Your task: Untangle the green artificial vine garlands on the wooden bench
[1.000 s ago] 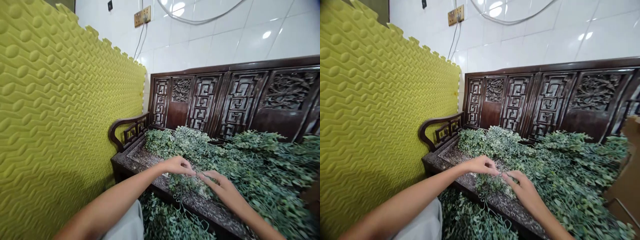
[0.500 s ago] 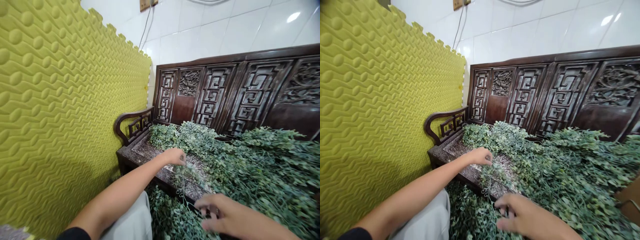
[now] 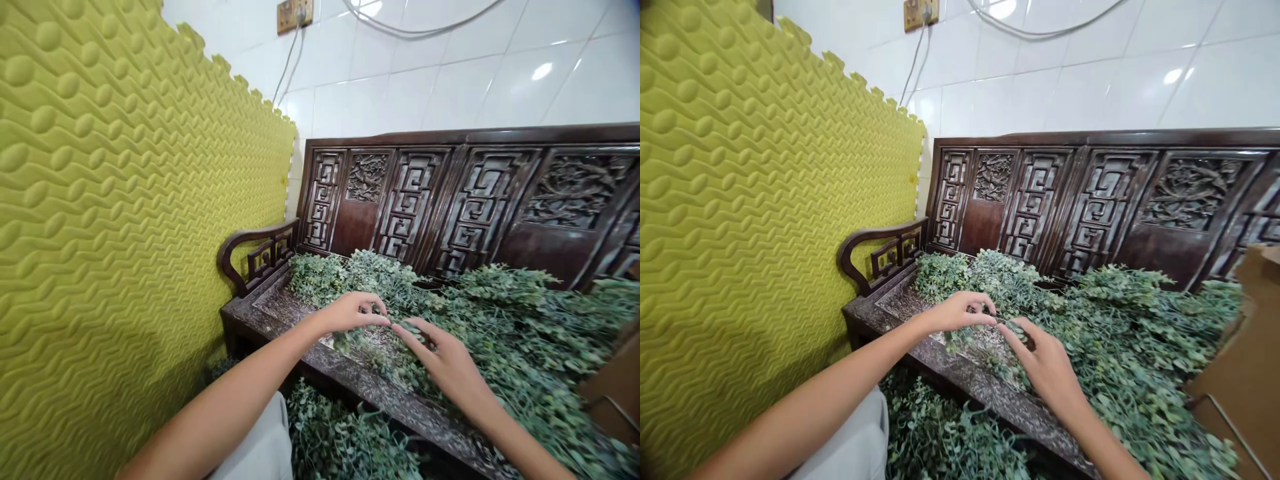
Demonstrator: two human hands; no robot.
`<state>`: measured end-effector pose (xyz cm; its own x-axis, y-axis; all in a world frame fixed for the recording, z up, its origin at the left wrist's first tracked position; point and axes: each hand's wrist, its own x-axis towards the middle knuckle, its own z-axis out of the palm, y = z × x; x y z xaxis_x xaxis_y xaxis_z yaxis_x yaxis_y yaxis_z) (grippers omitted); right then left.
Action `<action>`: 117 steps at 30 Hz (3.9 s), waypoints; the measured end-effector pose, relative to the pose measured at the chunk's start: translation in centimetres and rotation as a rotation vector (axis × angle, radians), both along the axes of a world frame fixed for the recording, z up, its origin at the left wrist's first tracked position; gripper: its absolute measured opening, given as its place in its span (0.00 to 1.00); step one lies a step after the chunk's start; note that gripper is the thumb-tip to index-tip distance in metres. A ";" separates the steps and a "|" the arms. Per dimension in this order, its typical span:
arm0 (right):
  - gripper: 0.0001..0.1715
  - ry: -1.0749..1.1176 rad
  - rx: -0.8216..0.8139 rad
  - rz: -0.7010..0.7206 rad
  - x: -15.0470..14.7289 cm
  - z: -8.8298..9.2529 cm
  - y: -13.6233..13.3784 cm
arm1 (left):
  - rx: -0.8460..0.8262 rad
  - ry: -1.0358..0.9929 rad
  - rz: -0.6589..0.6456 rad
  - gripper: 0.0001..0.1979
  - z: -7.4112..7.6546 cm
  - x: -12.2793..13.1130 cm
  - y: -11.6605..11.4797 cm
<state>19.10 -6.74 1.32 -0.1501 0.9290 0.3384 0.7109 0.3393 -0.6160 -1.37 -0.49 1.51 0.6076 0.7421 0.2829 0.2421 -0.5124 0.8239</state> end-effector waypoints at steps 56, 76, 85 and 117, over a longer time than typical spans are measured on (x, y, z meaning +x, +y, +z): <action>0.14 -0.051 0.412 0.194 -1.4 1.3 -4.1 | -0.005 0.415 0.383 0.10 -4.0 1.6 2.8; 0.22 -0.260 -0.318 0.224 2.3 -1.6 -1.8 | -0.149 0.078 0.136 0.09 -2.7 0.4 2.8; 0.36 -0.018 -0.178 0.114 0.0 -2.1 -0.9 | -0.172 -0.015 0.003 0.12 -1.5 1.0 1.6; 0.34 0.273 -0.238 0.268 -1.9 -3.6 0.2 | -0.213 -0.137 -0.095 0.08 -0.9 1.5 0.2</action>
